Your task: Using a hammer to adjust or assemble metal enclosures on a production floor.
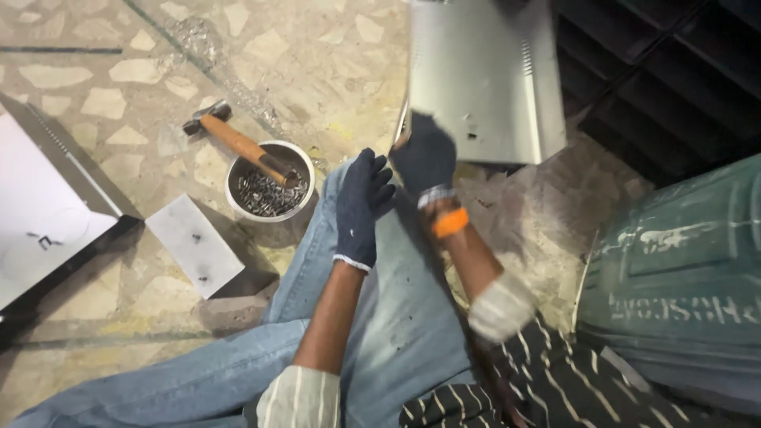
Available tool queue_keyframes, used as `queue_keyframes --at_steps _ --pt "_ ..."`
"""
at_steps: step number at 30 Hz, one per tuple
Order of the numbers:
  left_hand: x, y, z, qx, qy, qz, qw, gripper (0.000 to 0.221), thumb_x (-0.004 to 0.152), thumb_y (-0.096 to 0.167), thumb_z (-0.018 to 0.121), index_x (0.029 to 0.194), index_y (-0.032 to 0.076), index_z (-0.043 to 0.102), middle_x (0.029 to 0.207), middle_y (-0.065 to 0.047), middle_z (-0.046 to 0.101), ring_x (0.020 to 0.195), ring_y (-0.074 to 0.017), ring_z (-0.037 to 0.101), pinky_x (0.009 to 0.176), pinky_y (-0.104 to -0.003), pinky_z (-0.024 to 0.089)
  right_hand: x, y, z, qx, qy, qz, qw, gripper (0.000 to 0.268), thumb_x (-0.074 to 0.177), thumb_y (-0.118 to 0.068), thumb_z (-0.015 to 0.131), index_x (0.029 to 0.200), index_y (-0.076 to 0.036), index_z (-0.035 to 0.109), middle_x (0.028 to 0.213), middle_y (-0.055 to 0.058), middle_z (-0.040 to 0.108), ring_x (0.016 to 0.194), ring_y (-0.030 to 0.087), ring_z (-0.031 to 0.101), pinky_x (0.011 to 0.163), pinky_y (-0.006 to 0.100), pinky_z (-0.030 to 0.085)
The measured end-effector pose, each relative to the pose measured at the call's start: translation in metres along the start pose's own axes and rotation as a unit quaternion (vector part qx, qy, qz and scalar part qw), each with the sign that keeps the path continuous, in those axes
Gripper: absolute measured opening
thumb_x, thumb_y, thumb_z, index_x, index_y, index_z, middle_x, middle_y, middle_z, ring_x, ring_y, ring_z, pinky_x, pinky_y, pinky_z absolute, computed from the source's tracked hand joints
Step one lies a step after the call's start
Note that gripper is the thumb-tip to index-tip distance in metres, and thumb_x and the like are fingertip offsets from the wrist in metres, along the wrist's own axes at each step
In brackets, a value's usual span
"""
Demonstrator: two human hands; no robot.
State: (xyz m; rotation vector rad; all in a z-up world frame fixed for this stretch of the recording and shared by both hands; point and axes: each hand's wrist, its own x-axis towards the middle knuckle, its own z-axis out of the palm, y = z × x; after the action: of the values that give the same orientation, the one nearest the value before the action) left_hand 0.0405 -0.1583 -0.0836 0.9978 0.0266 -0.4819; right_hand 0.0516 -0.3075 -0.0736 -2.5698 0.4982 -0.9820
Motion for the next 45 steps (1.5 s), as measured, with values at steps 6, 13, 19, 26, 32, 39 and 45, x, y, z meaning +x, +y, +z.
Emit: queue_keyframes --at_steps 6,13,19,26,32,39,45 --pt "0.067 -0.059 -0.014 -0.128 -0.147 0.061 0.979 0.065 0.102 0.051 0.06 0.143 0.002 0.049 0.134 -0.011 0.059 0.119 -0.0228 0.059 0.104 -0.035 0.048 -0.032 -0.045 -0.051 0.085 -0.017 -0.05 0.995 0.035 0.083 -0.02 0.069 0.113 -0.001 0.069 0.097 0.023 0.069 0.092 0.042 0.067 0.081 0.049 0.055" --pt "0.044 -0.011 0.002 -0.302 -0.163 -0.109 0.933 0.072 0.103 0.058 0.042 0.132 -0.005 0.061 0.124 -0.017 0.069 0.112 -0.0299 0.066 0.104 -0.039 0.05 -0.028 -0.056 -0.037 0.154 -0.044 -0.037 0.986 0.036 0.087 -0.015 0.068 0.122 -0.006 0.062 0.107 0.021 0.069 0.104 0.038 0.067 0.091 0.047 0.053" --pt "0.039 0.014 0.025 -0.27 -0.187 -0.06 0.943 0.062 0.106 0.051 0.049 0.141 0.0 0.056 0.134 -0.016 0.065 0.121 -0.0284 0.062 0.11 -0.039 0.047 0.005 -0.115 -0.099 0.406 0.05 0.06 0.911 0.055 0.101 -0.011 0.062 0.154 -0.005 0.048 0.141 0.016 0.063 0.113 0.023 0.062 0.095 0.038 0.052" --pt "0.03 0.067 0.001 -0.259 -0.177 -0.01 0.949 0.06 0.102 0.055 0.051 0.142 0.01 0.056 0.135 -0.007 0.062 0.125 -0.0232 0.06 0.112 -0.041 0.046 0.042 -0.111 -0.186 0.752 -0.008 0.061 0.656 0.052 0.102 -0.017 0.063 0.151 -0.002 0.051 0.145 0.009 0.059 0.127 0.014 0.064 0.118 0.03 0.05" --pt "0.017 0.098 -0.044 -0.228 -0.193 0.159 0.941 0.056 0.109 0.049 0.056 0.149 0.01 0.058 0.146 -0.003 0.06 0.135 -0.0195 0.056 0.121 -0.033 0.043 0.028 -0.068 -0.147 0.638 -0.043 -0.023 0.769 0.039 0.119 -0.022 0.061 0.153 -0.004 0.053 0.133 0.01 0.069 0.115 0.016 0.063 0.104 0.031 0.051" --pt "-0.014 0.109 -0.092 -0.299 -0.103 0.149 0.937 0.041 0.106 0.032 0.056 0.139 0.007 0.062 0.14 -0.007 0.064 0.133 -0.0239 0.059 0.118 -0.038 0.047 0.026 -0.063 -0.171 0.663 -0.108 -0.004 0.741 0.053 0.106 -0.029 0.061 0.15 -0.001 0.053 0.138 0.002 0.067 0.125 0.013 0.062 0.111 0.029 0.048" --pt "-0.019 0.13 -0.146 0.025 0.028 0.36 0.932 0.033 0.104 0.02 0.061 0.127 -0.003 0.07 0.139 -0.01 0.066 0.134 -0.0229 0.062 0.121 -0.041 0.049 0.015 -0.072 -0.136 0.55 -0.21 0.015 0.808 0.052 0.107 -0.021 0.061 0.153 0.0 0.052 0.143 0.005 0.06 0.13 0.012 0.056 0.116 0.027 0.044"
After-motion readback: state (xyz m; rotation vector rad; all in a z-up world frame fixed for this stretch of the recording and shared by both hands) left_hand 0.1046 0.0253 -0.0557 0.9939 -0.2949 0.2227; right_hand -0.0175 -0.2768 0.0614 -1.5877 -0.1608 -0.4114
